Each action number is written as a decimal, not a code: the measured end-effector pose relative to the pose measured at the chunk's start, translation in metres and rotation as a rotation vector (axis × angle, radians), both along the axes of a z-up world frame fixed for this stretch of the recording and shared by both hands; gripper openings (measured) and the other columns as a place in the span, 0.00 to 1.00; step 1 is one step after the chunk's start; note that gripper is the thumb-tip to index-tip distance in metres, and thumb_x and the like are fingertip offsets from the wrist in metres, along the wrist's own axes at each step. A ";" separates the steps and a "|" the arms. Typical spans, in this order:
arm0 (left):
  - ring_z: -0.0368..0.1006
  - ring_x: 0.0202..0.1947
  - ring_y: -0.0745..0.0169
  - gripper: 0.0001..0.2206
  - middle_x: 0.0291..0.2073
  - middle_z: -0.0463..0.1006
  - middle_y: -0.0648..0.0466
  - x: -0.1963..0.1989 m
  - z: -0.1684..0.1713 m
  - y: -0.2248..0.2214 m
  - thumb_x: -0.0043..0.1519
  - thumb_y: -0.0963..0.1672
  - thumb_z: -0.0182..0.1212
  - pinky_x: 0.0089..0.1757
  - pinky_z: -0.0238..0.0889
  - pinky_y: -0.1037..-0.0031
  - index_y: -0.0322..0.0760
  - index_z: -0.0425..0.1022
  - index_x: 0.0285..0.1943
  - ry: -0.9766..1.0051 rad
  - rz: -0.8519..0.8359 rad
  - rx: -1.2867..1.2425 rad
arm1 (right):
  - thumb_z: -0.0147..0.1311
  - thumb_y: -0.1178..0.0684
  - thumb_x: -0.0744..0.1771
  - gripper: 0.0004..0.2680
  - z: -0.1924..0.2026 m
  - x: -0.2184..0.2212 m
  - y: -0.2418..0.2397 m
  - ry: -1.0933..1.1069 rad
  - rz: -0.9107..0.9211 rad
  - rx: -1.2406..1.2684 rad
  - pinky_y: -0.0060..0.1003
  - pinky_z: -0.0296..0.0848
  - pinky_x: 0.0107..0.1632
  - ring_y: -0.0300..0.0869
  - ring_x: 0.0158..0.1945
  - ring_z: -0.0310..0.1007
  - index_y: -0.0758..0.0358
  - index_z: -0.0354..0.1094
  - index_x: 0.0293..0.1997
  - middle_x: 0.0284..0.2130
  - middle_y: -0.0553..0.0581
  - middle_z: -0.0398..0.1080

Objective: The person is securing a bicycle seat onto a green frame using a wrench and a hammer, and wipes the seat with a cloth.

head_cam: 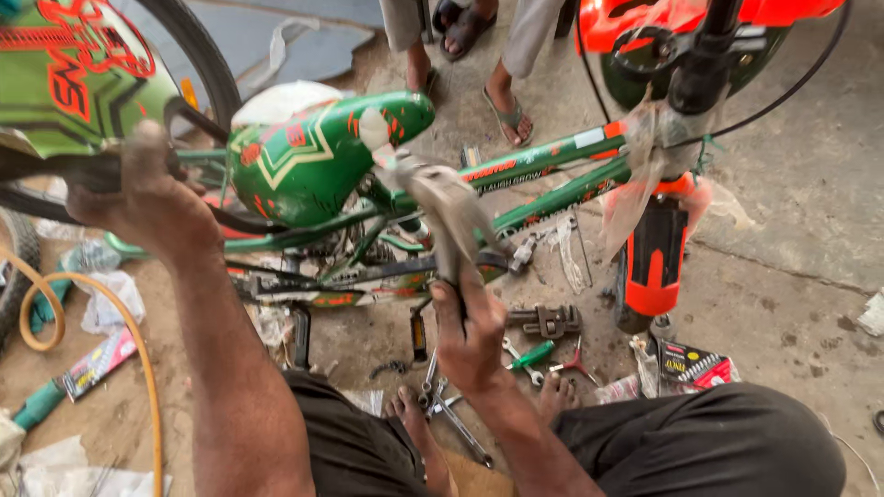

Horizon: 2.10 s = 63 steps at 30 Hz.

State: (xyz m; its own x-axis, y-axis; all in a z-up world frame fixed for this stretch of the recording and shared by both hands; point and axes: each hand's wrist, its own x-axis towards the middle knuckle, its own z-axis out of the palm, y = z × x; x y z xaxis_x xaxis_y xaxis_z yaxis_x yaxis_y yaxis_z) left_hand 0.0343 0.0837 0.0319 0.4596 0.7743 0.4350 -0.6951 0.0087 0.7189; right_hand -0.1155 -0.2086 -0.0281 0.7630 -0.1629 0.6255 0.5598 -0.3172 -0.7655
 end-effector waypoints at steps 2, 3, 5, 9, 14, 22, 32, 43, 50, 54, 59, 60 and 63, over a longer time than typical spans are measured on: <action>0.72 0.29 0.62 0.25 0.42 0.70 0.45 0.003 -0.006 0.004 0.61 0.36 0.74 0.28 0.70 0.72 0.27 0.56 0.56 0.016 0.008 0.003 | 0.48 0.57 0.74 0.15 -0.011 0.004 0.013 -0.096 -0.034 -0.034 0.42 0.74 0.41 0.48 0.37 0.76 0.64 0.58 0.71 0.38 0.68 0.74; 0.71 0.27 0.60 0.23 0.41 0.69 0.45 0.002 -0.006 0.005 0.62 0.36 0.75 0.27 0.67 0.71 0.25 0.58 0.54 0.020 0.011 0.010 | 0.47 0.56 0.76 0.13 -0.014 0.006 0.018 -0.204 -0.068 -0.064 0.44 0.76 0.49 0.54 0.47 0.77 0.62 0.57 0.72 0.47 0.74 0.73; 0.73 0.29 0.59 0.22 0.43 0.72 0.44 -0.010 -0.002 0.000 0.61 0.35 0.71 0.29 0.71 0.69 0.24 0.59 0.56 -0.031 -0.086 0.020 | 0.51 0.55 0.73 0.16 -0.011 0.014 0.003 0.088 0.012 -0.066 0.43 0.75 0.43 0.51 0.38 0.74 0.64 0.60 0.70 0.39 0.70 0.73; 0.77 0.46 0.62 0.20 0.55 0.77 0.45 -0.015 0.015 -0.009 0.66 0.35 0.65 0.48 0.77 0.74 0.21 0.68 0.67 -0.041 -0.008 0.277 | 0.53 0.51 0.70 0.16 -0.024 0.021 -0.026 0.695 0.023 -0.176 0.49 0.72 0.38 0.56 0.33 0.72 0.59 0.72 0.67 0.30 0.70 0.75; 0.70 0.46 0.60 0.24 0.51 0.73 0.50 -0.053 0.021 -0.048 0.65 0.38 0.62 0.44 0.65 0.69 0.27 0.59 0.68 0.077 0.010 0.341 | 0.65 0.50 0.62 0.17 -0.122 0.003 -0.054 0.485 0.231 -0.231 0.44 0.75 0.47 0.48 0.39 0.78 0.61 0.70 0.54 0.36 0.60 0.78; 0.71 0.55 0.42 0.10 0.51 0.75 0.45 -0.101 -0.058 -0.106 0.62 0.37 0.62 0.58 0.64 0.54 0.33 0.76 0.51 0.373 0.316 1.211 | 0.57 0.56 0.62 0.11 -0.296 0.004 -0.113 0.983 -0.038 -0.967 0.47 0.74 0.51 0.55 0.46 0.77 0.48 0.79 0.46 0.43 0.61 0.76; 0.67 0.58 0.30 0.22 0.57 0.73 0.39 -0.066 -0.052 -0.128 0.64 0.44 0.68 0.59 0.55 0.43 0.31 0.72 0.67 0.440 0.179 1.370 | 0.61 0.59 0.60 0.14 -0.321 0.030 -0.164 1.005 -0.595 -0.602 0.58 0.66 0.54 0.52 0.49 0.72 0.56 0.77 0.49 0.44 0.61 0.72; 0.73 0.45 0.40 0.05 0.41 0.78 0.44 -0.052 -0.093 -0.110 0.63 0.40 0.68 0.48 0.67 0.54 0.30 0.78 0.40 0.333 0.254 1.202 | 0.55 0.59 0.61 0.11 -0.411 -0.018 -0.079 0.932 0.129 -0.465 0.45 0.75 0.53 0.54 0.48 0.77 0.57 0.78 0.45 0.43 0.62 0.78; 0.71 0.46 0.34 0.08 0.45 0.78 0.39 -0.052 -0.075 -0.108 0.73 0.41 0.61 0.46 0.64 0.53 0.26 0.78 0.52 0.328 0.177 1.175 | 0.56 0.51 0.63 0.09 -0.432 -0.053 -0.074 1.353 0.524 -1.019 0.50 0.76 0.50 0.56 0.47 0.78 0.56 0.76 0.44 0.43 0.64 0.77; 0.75 0.44 0.40 0.09 0.44 0.80 0.45 -0.048 -0.049 -0.108 0.71 0.44 0.65 0.44 0.66 0.54 0.32 0.79 0.52 0.251 0.153 1.210 | 0.61 0.48 0.59 0.10 -0.428 -0.055 -0.087 1.137 0.465 -0.910 0.47 0.76 0.51 0.55 0.47 0.78 0.58 0.78 0.37 0.40 0.63 0.77; 0.77 0.36 0.46 0.06 0.38 0.82 0.51 -0.046 -0.040 -0.100 0.69 0.46 0.72 0.37 0.67 0.56 0.42 0.84 0.47 0.330 0.051 1.206 | 0.59 0.46 0.62 0.12 -0.430 -0.089 -0.045 1.149 0.469 -0.969 0.50 0.74 0.52 0.57 0.49 0.75 0.61 0.75 0.44 0.44 0.65 0.75; 0.77 0.41 0.43 0.07 0.42 0.81 0.50 -0.044 -0.040 -0.098 0.69 0.45 0.72 0.40 0.67 0.54 0.41 0.83 0.50 0.273 0.094 1.233 | 0.57 0.47 0.63 0.12 -0.430 -0.093 -0.035 1.105 0.444 -0.998 0.51 0.74 0.52 0.57 0.50 0.75 0.61 0.74 0.46 0.46 0.66 0.74; 0.76 0.46 0.39 0.09 0.47 0.80 0.47 -0.037 -0.036 -0.090 0.67 0.44 0.71 0.45 0.69 0.53 0.38 0.80 0.53 0.200 0.107 1.250 | 0.52 0.49 0.66 0.13 -0.419 -0.089 -0.017 0.872 0.338 -1.079 0.53 0.74 0.52 0.58 0.52 0.74 0.63 0.71 0.52 0.50 0.68 0.73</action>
State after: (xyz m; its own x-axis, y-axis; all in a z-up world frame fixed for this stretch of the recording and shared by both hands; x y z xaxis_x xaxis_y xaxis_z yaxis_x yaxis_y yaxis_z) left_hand -0.0032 -0.0061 -0.0044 0.5624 -0.0747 0.8235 -0.5288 -0.7982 0.2887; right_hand -0.2041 -0.2261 -0.4475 0.8671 0.3468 -0.3575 0.2081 -0.9044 -0.3725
